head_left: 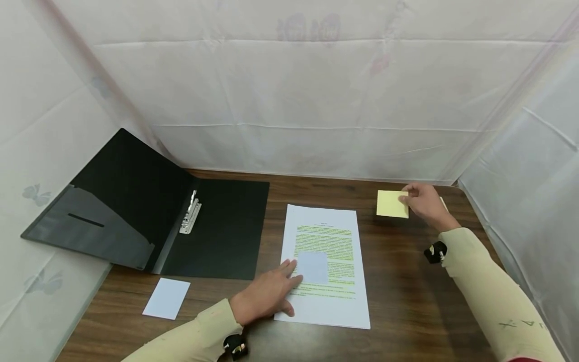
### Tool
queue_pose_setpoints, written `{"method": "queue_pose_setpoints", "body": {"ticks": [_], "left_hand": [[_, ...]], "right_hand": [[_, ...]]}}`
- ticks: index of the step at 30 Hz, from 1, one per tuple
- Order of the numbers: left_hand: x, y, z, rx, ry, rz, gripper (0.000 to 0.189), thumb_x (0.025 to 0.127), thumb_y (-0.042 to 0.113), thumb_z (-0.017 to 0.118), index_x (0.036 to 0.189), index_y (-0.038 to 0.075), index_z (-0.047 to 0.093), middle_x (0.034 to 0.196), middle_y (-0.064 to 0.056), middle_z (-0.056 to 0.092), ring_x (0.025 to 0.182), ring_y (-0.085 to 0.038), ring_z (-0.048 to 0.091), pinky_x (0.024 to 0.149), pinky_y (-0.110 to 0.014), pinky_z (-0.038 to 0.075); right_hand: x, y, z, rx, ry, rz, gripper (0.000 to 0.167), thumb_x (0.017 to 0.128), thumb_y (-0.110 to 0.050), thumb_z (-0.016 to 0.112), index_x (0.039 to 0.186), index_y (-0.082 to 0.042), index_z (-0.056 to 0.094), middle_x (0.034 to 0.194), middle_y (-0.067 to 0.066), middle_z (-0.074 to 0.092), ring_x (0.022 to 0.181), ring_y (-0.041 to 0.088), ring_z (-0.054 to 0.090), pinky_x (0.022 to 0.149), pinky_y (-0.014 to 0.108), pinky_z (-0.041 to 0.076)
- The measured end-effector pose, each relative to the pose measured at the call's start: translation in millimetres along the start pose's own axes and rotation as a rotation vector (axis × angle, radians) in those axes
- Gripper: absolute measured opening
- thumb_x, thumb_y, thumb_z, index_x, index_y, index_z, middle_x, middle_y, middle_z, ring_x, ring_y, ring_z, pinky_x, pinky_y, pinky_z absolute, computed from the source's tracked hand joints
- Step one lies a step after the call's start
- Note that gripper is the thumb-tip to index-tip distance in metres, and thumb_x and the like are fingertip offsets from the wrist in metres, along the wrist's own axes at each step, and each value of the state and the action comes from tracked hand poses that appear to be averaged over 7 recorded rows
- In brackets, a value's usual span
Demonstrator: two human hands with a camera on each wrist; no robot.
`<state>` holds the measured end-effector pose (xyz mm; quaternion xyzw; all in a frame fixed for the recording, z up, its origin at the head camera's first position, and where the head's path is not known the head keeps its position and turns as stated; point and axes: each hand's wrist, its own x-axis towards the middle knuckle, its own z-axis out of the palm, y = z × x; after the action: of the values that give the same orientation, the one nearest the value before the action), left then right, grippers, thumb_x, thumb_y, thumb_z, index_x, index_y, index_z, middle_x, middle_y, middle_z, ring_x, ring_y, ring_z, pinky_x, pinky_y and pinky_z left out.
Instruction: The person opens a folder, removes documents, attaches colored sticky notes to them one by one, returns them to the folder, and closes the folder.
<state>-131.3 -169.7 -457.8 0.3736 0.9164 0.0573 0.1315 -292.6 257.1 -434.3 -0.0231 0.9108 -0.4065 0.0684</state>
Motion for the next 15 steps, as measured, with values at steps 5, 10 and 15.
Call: {"method": "queue_pose_setpoints", "body": {"ticks": [5, 10, 15], "left_hand": [[0.4, -1.0, 0.6, -0.010, -0.001, 0.003, 0.073, 0.080, 0.046, 0.086, 0.139, 0.007, 0.066, 0.154, -0.025, 0.053, 0.142, -0.039, 0.056, 0.105, -0.041, 0.057], [1.7, -1.3, 0.7, -0.010, -0.002, 0.006, 0.073, 0.081, 0.046, 0.085, 0.139, 0.007, 0.065, 0.154, -0.025, 0.053, 0.141, -0.039, 0.056, 0.105, -0.041, 0.057], [3.7, -1.6, 0.3, -0.012, -0.004, 0.009, 0.073, 0.082, 0.047, 0.084, 0.140, 0.007, 0.065, 0.155, -0.025, 0.052, 0.142, -0.038, 0.055, 0.106, -0.041, 0.056]], "right_hand": [[-2.0, -12, 2, 0.036, -0.045, -0.028, 0.029, 0.106, -0.012, 0.060, 0.125, 0.009, 0.058, 0.064, 0.001, 0.050, 0.050, 0.012, 0.040, 0.054, 0.034, 0.041], [-1.1, -20, 4, 0.053, -0.061, -0.057, 0.028, 0.106, -0.014, 0.060, 0.125, 0.007, 0.058, 0.066, 0.001, 0.048, 0.051, 0.012, 0.039, 0.056, 0.032, 0.041], [1.1, -25, 7, 0.083, -0.073, -0.071, 0.027, 0.107, -0.014, 0.059, 0.125, 0.006, 0.058, 0.065, -0.001, 0.049, 0.050, 0.013, 0.041, 0.055, 0.032, 0.041]]}}
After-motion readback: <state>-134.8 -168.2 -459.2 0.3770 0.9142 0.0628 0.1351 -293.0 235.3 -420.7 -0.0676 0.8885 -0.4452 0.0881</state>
